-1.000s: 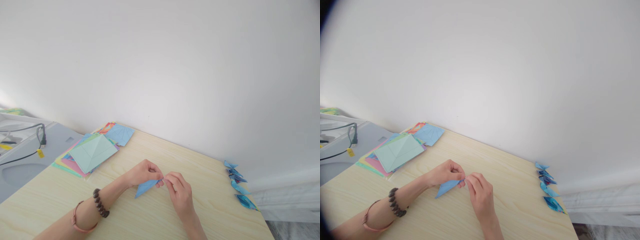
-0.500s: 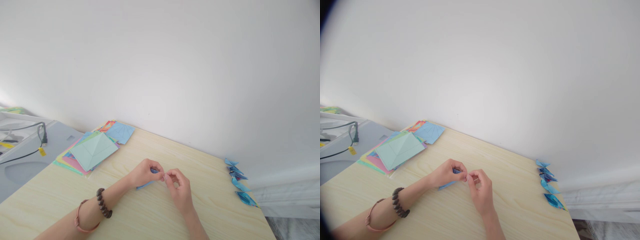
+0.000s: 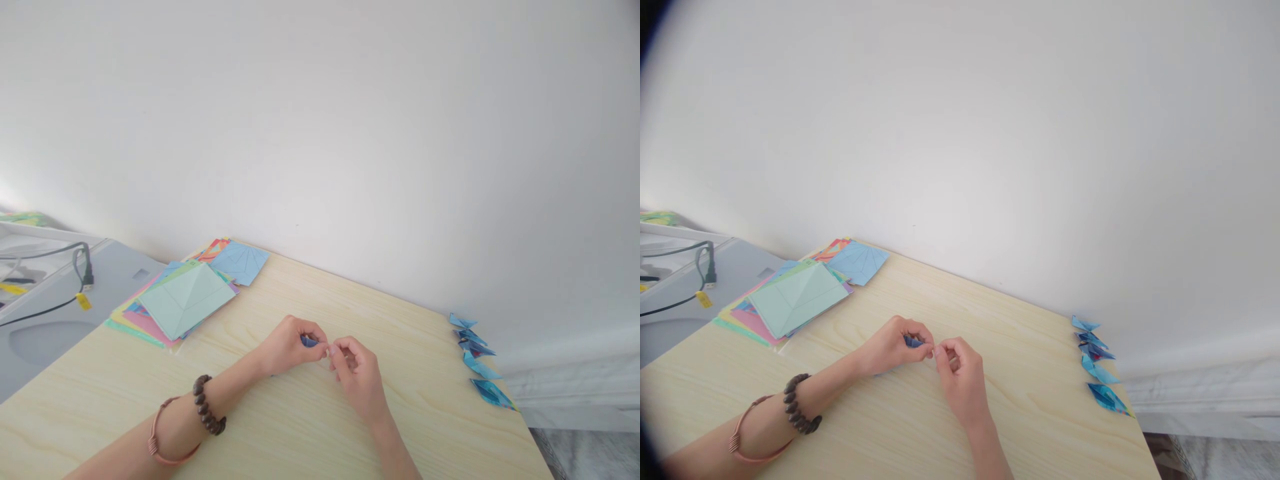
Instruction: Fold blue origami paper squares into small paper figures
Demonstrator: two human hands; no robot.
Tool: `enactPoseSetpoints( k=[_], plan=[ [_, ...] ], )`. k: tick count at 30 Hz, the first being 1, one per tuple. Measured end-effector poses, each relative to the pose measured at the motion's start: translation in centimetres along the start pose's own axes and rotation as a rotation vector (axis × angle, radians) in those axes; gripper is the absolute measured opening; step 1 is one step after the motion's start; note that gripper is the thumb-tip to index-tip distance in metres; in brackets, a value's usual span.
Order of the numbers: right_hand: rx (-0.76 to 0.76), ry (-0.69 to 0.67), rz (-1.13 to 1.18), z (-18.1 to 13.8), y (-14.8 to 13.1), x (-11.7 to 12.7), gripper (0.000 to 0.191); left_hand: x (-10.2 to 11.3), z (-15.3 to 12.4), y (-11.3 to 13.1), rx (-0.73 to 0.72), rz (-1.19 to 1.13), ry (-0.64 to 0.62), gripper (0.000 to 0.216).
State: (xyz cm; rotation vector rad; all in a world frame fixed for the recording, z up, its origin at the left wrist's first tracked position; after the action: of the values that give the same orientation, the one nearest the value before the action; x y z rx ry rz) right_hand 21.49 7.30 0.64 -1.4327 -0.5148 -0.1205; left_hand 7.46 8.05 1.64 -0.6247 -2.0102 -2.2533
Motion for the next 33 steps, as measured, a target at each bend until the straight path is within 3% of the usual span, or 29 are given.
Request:
enactPoseSetpoints(
  k=[9,16,20,28,33],
  plan=[
    [0.146,0.045,-0.103,0.0,-0.9,0.2,0.018,-0.2,0.0,-0.6,0.049,-0.071,-0.035,0.018],
    [0.110,0.020,-0.062,-0.2,-0.6,0.2,0.019,-0.3,0.0,-0.4,0.050,-0.109,-0.046,0.018],
    [0.023,0.027,0.035,0.1,-0.1,0.5,0.022,-0.2,0.0,-0.6,0.064,-0.133,0.018,0.020],
    [-0.073,0.258,0.233,0.6,1.4,2.4,0.029,0.7,0.7,-2.0,0.153,-0.382,0.068,0.036],
    [-0.085,0.326,0.252,0.4,1.6,2.4,0.029,1.0,0.9,-1.2,0.059,-0.456,0.088,0.038]
  ],
)
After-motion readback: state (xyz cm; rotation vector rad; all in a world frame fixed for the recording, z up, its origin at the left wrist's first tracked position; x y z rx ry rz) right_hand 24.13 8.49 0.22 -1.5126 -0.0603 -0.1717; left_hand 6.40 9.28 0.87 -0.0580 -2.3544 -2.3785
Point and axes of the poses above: each hand's wrist, its own z-axis towards the middle knuckle, its own x-axis out of the back of the hand, y = z × x, the point moved 6 cm from there along z, towards the middle knuckle, and after that the axes turned 3 degrees about y, right-handed, at the moved point
